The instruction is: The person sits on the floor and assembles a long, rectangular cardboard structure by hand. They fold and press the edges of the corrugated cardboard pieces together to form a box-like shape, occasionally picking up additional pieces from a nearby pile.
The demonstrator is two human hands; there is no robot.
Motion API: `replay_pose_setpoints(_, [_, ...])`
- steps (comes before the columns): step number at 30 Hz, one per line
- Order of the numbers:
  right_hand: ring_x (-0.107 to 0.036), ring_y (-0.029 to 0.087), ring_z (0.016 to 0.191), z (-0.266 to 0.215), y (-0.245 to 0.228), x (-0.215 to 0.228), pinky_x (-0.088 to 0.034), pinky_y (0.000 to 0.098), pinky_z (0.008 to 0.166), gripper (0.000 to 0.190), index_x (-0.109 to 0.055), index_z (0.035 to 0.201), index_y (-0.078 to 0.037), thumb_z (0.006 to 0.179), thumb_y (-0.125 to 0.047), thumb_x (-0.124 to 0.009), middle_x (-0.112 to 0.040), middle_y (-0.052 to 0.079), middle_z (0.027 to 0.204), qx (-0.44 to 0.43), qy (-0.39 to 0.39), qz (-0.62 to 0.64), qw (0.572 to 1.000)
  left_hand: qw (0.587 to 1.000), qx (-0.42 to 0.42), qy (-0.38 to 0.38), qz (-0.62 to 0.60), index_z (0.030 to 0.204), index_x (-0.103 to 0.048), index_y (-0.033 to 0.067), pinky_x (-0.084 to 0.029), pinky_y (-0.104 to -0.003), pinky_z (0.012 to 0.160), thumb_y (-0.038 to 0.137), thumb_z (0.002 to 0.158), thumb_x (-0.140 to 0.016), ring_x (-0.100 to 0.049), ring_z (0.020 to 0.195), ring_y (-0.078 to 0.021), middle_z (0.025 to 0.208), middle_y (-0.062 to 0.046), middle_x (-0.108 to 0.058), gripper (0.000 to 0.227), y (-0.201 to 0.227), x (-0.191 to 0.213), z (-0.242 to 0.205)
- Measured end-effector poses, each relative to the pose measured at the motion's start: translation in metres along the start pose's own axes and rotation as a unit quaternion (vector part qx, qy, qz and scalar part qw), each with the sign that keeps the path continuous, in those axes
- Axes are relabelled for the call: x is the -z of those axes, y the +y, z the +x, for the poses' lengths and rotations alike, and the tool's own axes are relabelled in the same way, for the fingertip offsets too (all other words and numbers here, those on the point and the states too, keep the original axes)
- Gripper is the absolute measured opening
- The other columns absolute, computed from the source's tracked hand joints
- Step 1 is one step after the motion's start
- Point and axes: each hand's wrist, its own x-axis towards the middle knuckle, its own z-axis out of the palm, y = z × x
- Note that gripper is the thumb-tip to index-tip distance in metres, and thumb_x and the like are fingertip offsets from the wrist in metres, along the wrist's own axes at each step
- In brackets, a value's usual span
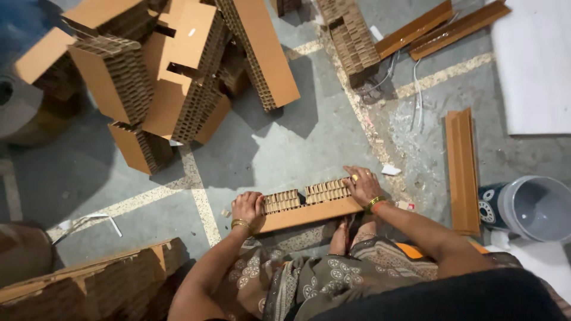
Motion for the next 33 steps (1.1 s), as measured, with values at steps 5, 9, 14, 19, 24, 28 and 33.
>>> replay_pose_setpoints(5, [-0.055,0.027,0.126,-0.009,-0.008,0.002,-0.039,0.0472,0.107,0.045,-0.062,0.137,-0.018,0.097,-0.040,-0.059,-0.064,0.006,0.130,0.015,0.037,-0.035,0.999,0.995,-0.046,0.080,0.036,0.117,-0.070,0.0212,-0.039,-0.048,0.101,0.036,0.098,-0.053,-0.057,0.114,-0.0283,0.118,-0.005,-0.067,0.029,-0.019,-0.026,-0.002])
replay_pose_setpoints(9, [-0.055,0.022,0.125,-0.012,-0.021,0.004,-0.032,0.0556,0.112,0.044,-0.064,0.133,-0.020,0.094,-0.042,-0.060,-0.064,0.004,0.126,0.020,0.053,-0.128,0.990,0.989,-0.061,0.117,0.067,0.130,-0.065,0.0215,-0.034,-0.052,0.109,0.042,0.098,-0.053,-0.053,0.123,-0.0292,0.129,-0.007,-0.062,0.040,-0.019,-0.026,-0.005])
replay_pose_setpoints(14, [-0.053,0.025,0.124,-0.010,-0.070,-0.012,-0.030,0.0572,0.107,0.044,-0.065,0.133,-0.020,0.095,-0.042,-0.060,-0.062,0.007,0.128,0.047,-0.014,-0.094,0.994,0.988,-0.063,0.060,0.130,0.137,-0.057,0.0234,-0.022,-0.061,0.108,0.048,0.096,-0.049,-0.040,0.134,-0.0344,0.144,-0.013,-0.049,0.048,0.020,-0.041,0.005])
replay_pose_setpoints(19, [-0.054,0.023,0.128,-0.002,-0.129,-0.058,-0.027,0.0552,0.116,0.042,-0.062,0.135,-0.015,0.102,-0.038,-0.050,-0.063,0.005,0.131,0.107,-0.034,-0.078,0.991,0.989,-0.118,0.056,0.066,0.135,-0.058,0.0158,-0.026,-0.057,0.115,0.039,0.094,-0.054,-0.048,0.133,-0.0311,0.138,-0.011,-0.058,0.046,0.070,-0.090,0.011])
replay_pose_setpoints(24, [-0.053,0.023,0.127,0.005,-0.132,-0.061,-0.024,0.0565,0.117,0.041,-0.061,0.135,-0.014,0.101,-0.035,-0.049,-0.062,0.005,0.131,0.102,-0.058,-0.047,0.992,0.988,-0.128,0.082,0.033,0.126,-0.062,0.0111,-0.030,-0.055,0.113,0.031,0.091,-0.058,-0.056,0.122,-0.0281,0.125,-0.008,-0.065,0.041,0.072,-0.102,0.012])
replay_pose_setpoints(28, [-0.052,0.023,0.128,0.016,-0.133,-0.059,-0.022,0.0580,0.115,0.045,-0.057,0.138,-0.015,0.098,-0.035,-0.049,-0.062,0.005,0.131,0.076,-0.100,-0.028,0.992,0.986,-0.138,0.078,0.047,0.128,-0.062,0.0099,-0.030,-0.055,0.111,0.031,0.090,-0.057,-0.056,0.118,-0.0289,0.123,-0.010,-0.065,0.043,0.070,-0.100,0.018])
replay_pose_setpoints(33, [-0.052,0.022,0.127,0.009,-0.134,-0.059,-0.022,0.0587,0.115,0.050,-0.052,0.147,-0.017,0.099,-0.033,-0.045,-0.061,0.005,0.130,0.085,-0.086,-0.073,0.990,0.987,-0.133,0.065,0.055,0.128,-0.062,0.0111,-0.032,-0.054,0.111,0.032,0.089,-0.056,-0.057,0.118,-0.0290,0.124,-0.010,-0.066,0.044,0.074,-0.102,0.016])
